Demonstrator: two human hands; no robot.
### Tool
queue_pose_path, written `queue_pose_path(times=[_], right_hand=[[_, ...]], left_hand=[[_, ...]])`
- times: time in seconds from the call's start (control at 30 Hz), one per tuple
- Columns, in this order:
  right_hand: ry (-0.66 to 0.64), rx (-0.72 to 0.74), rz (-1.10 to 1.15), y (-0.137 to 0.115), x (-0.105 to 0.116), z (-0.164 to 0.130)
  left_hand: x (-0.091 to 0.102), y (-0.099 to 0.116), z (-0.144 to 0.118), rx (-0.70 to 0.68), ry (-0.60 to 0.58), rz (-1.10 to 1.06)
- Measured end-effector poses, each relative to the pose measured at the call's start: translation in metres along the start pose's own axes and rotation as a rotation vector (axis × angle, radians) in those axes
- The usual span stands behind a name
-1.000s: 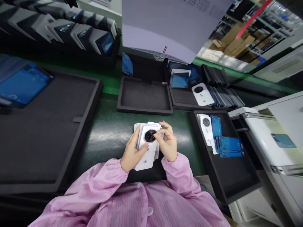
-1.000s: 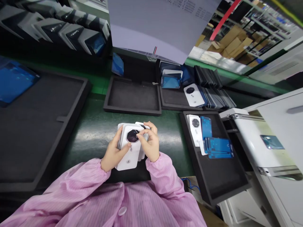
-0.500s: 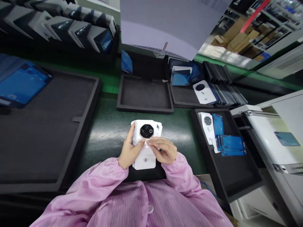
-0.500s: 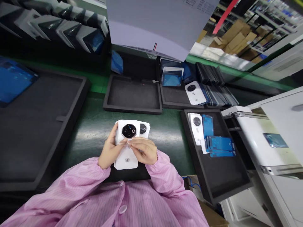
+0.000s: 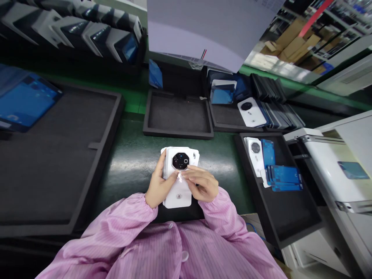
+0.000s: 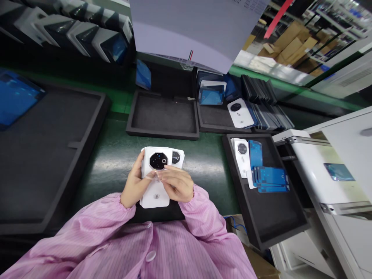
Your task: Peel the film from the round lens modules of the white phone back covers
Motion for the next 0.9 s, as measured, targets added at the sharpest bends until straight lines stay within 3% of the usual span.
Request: queue_pose_path(times=[0.17,0.3,0.43,0.5,0.63,0.7,0.77,0.9], right_hand=[[-0.048,-0.086,-0.144,0.004,0.003,0.002],[-0.151,-0.454,-0.281,0.023,0.004,-0.004],[-0.167,-0.644,-0.089,0.034,0.003,-0.01],[-0.041,-0.662,0.023,0.039,0.011,-0.012],[0.52,-0.719,0.091,0.056,0.058,-0.024],[0.685,-0.751,0.082,0.066,0.081,-0.032],[0.624,-0.824,0.086,0.077,0.088,-0.038],[0.161,-0.997,0.051,0.093,0.059,-0.047]], left_hand=[[-0.002,0.0,0.0,0.036,-0.006,-0.029],[-0.005,-0.001,-0.001,0.091,-0.025,-0.1],[-0.008,-0.004,-0.003,0.169,-0.057,-0.172],[-0.01,-0.005,-0.003,0.199,-0.083,-0.219],[-0.008,-0.004,-0.002,0.22,-0.066,-0.239],[-0.005,-0.004,-0.002,0.23,-0.04,-0.254],[-0.003,-0.003,-0.001,0.229,-0.017,-0.282],[0.0,-0.001,0.0,0.222,0.023,-0.301]])
Point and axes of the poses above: each hand's wrist, its own z-axis towards the middle knuckle, its own x-axis out of the back of the hand, y = z × x, the point moved 5 cm from there along z, towards the middle knuckle, and after that the axes turned 5 degrees about -y, right-handed, at the moved point
